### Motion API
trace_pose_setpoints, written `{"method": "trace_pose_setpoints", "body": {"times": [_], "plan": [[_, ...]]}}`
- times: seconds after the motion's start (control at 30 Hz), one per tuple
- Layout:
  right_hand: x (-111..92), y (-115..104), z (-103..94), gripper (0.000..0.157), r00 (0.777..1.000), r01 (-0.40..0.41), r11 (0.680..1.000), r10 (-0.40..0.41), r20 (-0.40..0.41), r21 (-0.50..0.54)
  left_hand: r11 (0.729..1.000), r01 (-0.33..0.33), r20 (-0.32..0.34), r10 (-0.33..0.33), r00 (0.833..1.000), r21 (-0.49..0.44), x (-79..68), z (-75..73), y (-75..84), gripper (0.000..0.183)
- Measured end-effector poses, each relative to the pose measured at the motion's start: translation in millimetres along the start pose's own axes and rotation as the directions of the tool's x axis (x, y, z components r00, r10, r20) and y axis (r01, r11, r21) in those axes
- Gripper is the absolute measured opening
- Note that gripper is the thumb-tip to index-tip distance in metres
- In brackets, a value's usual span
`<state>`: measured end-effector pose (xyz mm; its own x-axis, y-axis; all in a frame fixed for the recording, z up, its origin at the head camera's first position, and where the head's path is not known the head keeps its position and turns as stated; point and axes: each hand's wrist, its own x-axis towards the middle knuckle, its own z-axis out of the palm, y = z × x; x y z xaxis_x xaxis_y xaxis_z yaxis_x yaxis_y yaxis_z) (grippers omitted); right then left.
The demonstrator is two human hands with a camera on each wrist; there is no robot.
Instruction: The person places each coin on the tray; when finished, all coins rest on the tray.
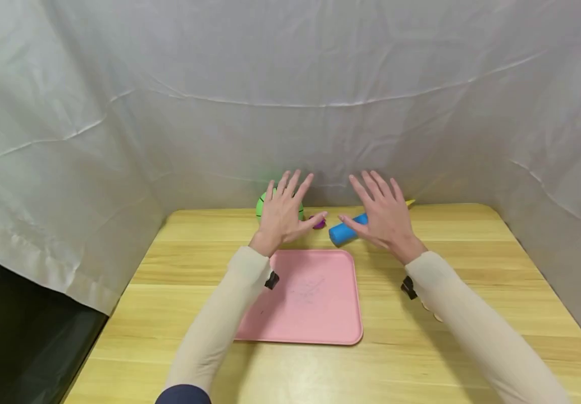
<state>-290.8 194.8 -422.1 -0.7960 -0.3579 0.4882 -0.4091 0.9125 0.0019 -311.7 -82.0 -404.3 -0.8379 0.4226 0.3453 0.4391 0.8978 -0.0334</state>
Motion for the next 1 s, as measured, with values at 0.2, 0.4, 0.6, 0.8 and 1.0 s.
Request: {"method": "trace_pose_setpoints", "body": {"times": [0.2, 0.4, 0.6, 0.8, 1.0], "plan": [[-24.3, 4.6, -9.3, 0.102, 0.994, 0.053, 0.998, -0.050, -0.095, 0.025, 0.999, -0.023, -0.052, 0.021, 0.998, -0.049, -16.4, 3.9, -0.9, 0.099], [-45.1, 1.8, -13.3, 0.112, 0.990, 0.077, 0.995, -0.068, -0.125, 0.069, 0.993, -0.064, -0.157, 0.048, 0.986, -0.099, -34.3, 9.8, -7.6, 0.088], [-59.8, -9.8, -17.5, 0.103, 0.984, 0.106, 0.984, -0.083, -0.158, 0.141, 0.981, -0.153, -0.292, 0.112, 0.950, -0.122, -52.2, 7.6, -12.3, 0.058], [-71.3, -8.6, -25.7, 0.067, 0.994, 0.006, 0.978, 0.016, -0.106, 0.208, 0.972, -0.192, -0.294, 0.144, 0.945, -0.139, -70.8, 8.6, -22.0, 0.041], [-82.6, -4.2, -28.9, 0.061, 0.995, -0.070, 0.963, 0.084, -0.046, 0.260, 0.965, -0.192, -0.264, 0.141, 0.954, -0.178, -91.4, 19.6, -30.0, 0.034]]}}
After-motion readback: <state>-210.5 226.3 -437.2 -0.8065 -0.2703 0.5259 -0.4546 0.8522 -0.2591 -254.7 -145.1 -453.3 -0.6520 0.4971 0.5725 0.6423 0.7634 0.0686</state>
